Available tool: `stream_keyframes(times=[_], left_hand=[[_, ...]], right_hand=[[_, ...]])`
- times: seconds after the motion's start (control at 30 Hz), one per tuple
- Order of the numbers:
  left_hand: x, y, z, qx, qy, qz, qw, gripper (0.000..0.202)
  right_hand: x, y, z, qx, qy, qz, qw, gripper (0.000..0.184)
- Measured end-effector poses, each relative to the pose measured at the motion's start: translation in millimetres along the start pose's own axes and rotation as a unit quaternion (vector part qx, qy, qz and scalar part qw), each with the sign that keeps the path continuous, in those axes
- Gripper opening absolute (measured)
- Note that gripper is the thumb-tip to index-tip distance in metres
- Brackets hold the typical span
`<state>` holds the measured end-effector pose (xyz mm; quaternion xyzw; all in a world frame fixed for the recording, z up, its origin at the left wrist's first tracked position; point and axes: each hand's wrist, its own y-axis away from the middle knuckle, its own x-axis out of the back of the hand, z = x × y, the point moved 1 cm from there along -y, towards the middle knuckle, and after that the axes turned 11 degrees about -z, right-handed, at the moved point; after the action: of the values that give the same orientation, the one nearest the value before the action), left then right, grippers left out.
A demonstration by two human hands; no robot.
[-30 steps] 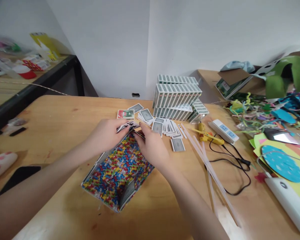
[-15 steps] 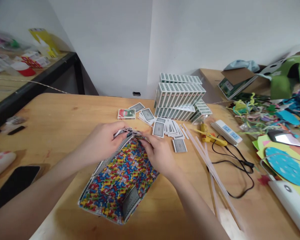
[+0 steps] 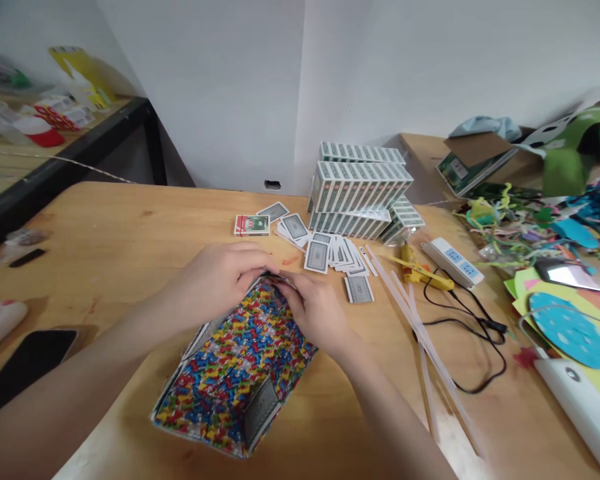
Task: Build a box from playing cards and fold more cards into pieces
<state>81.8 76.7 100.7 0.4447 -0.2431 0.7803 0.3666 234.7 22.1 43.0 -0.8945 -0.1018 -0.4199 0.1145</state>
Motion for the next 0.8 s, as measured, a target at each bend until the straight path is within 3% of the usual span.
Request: stream_keyframes(times=[0.13, 0.47, 0.8], left_hand=[[0.9, 1.4, -2.3, 0.022, 0.058, 0.026, 0.998, 0.031], [-2.8, -4.5, -16.4, 0.058, 0.158, 0.025, 0.986, 0.024], [-9.5, -8.8, -13.3, 0.061, 0.137, 0.024, 0.988, 0.025]], right_hand=[[-0.2, 1.9, 1.8, -0.004, -0.001, 0.002, 1.0, 0.025], [1.1, 2.8, 7.3, 0.005, -0.023, 0.007, 1.0, 0.025], [-2.3, 4.0, 17.0, -0.02, -0.031, -0.009, 0.999, 0.025]])
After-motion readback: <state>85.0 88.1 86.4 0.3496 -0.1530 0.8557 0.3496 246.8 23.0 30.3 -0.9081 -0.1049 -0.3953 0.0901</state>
